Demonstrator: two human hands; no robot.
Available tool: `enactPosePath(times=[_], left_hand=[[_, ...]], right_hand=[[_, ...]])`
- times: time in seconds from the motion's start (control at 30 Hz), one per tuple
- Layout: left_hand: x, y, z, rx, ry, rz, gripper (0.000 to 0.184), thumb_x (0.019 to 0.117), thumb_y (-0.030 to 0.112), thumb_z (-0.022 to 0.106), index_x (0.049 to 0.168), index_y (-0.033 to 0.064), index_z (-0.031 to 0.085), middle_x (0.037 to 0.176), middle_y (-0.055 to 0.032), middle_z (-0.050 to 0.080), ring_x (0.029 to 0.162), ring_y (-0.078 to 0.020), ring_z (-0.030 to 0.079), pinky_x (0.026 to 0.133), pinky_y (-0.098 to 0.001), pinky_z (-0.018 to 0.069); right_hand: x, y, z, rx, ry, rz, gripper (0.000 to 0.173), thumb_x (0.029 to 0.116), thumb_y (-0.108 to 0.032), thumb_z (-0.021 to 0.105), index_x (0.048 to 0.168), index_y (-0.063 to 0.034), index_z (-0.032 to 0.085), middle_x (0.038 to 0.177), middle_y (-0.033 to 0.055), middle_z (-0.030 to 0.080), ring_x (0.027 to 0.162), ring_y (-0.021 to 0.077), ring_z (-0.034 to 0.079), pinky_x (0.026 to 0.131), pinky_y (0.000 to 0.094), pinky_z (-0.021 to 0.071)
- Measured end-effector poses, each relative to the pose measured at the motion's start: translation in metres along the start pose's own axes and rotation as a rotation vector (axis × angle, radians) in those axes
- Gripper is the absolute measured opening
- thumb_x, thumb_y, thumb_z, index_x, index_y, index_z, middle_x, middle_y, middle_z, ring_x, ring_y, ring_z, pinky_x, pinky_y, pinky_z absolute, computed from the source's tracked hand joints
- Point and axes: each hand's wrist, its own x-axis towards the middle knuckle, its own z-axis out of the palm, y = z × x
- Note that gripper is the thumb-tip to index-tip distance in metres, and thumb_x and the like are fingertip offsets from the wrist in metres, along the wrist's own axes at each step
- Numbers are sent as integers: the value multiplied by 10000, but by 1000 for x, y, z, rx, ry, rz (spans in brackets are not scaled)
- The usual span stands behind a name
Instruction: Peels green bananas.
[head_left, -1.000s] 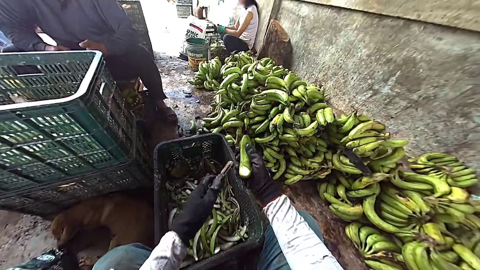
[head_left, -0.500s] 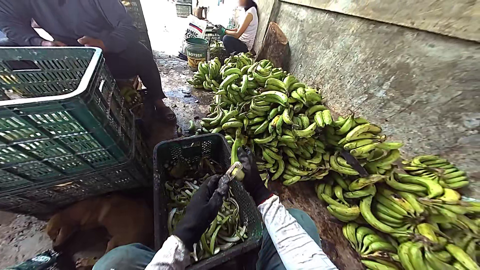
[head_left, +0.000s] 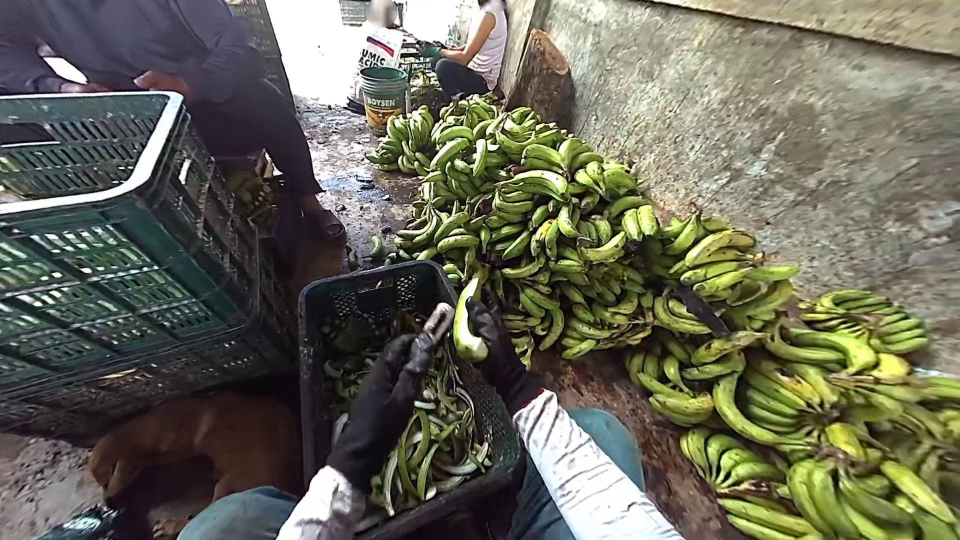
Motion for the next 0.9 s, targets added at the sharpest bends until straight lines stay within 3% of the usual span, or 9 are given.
enactPosePath(times=[0.13,0.2,0.33,0.47,0.53,0.63,0.73,0.8,0.9], left_hand=[[-19,9,27,30,1,53,492,1021,462,525,1399,154,590,1219,-10,680,1012,-71,661,884,-331,566],[-20,11,28,69,28,50,515,1008,463,518,1411,148,578,1248,-34,668,1050,-94,654,904,-357,557],[-7,-1,15,115,2,8,515,1018,449,506,1444,164,556,1328,-62,638,1162,-141,632,982,-418,532],[-2,-14,2,168,-6,91,537,1007,481,521,1432,157,575,1331,-62,639,1207,-148,614,1026,-416,515],[-4,-15,2,173,-18,119,551,1006,495,523,1436,153,573,1351,-52,635,1222,-135,607,1039,-406,507],[6,-20,-5,267,17,114,562,1009,500,526,1451,156,560,1342,-85,637,1219,-188,617,1031,-455,511],[22,-25,-24,284,106,15,534,1024,485,506,1429,144,575,1270,-119,661,1170,-232,635,1008,-501,510],[28,-26,-33,239,170,-74,479,1030,478,500,1390,177,596,1204,-83,688,1083,-187,666,945,-487,541],[22,-19,-32,234,143,-78,481,1042,462,487,1425,183,572,1284,-80,664,1149,-183,643,989,-485,515]], right_hand=[[14,-18,18,-82,426,-191,467,1048,-244,484,1456,-28,416,1158,127,602,951,122,613,838,302,533],[15,-20,19,-150,466,-267,508,1037,-251,477,1489,-37,385,1253,147,600,1066,142,615,923,332,523],[5,-14,14,-135,144,-203,588,1060,-274,441,1597,-123,253,1447,140,518,1221,154,573,1022,347,490],[2,3,12,133,-176,-88,403,1052,-252,416,1393,-41,460,1038,40,645,893,63,637,815,260,560],[1,1,5,67,-248,-113,402,1039,-233,426,1370,-15,491,1034,26,640,910,41,625,843,241,545],[-2,-1,-2,275,-518,36,263,979,-222,556,1196,-75,585,964,22,678,865,99,660,789,302,575],[-12,-6,-6,288,-759,213,338,999,-280,547,1269,-79,577,1046,27,691,901,110,673,773,294,588],[-19,-15,-6,264,-789,264,378,1052,-300,439,1359,-97,523,1098,7,682,943,86,666,810,268,584],[-14,-10,-4,208,-568,192,439,1042,-314,444,1406,-72,486,1093,56,669,940,120,660,841,310,574]])
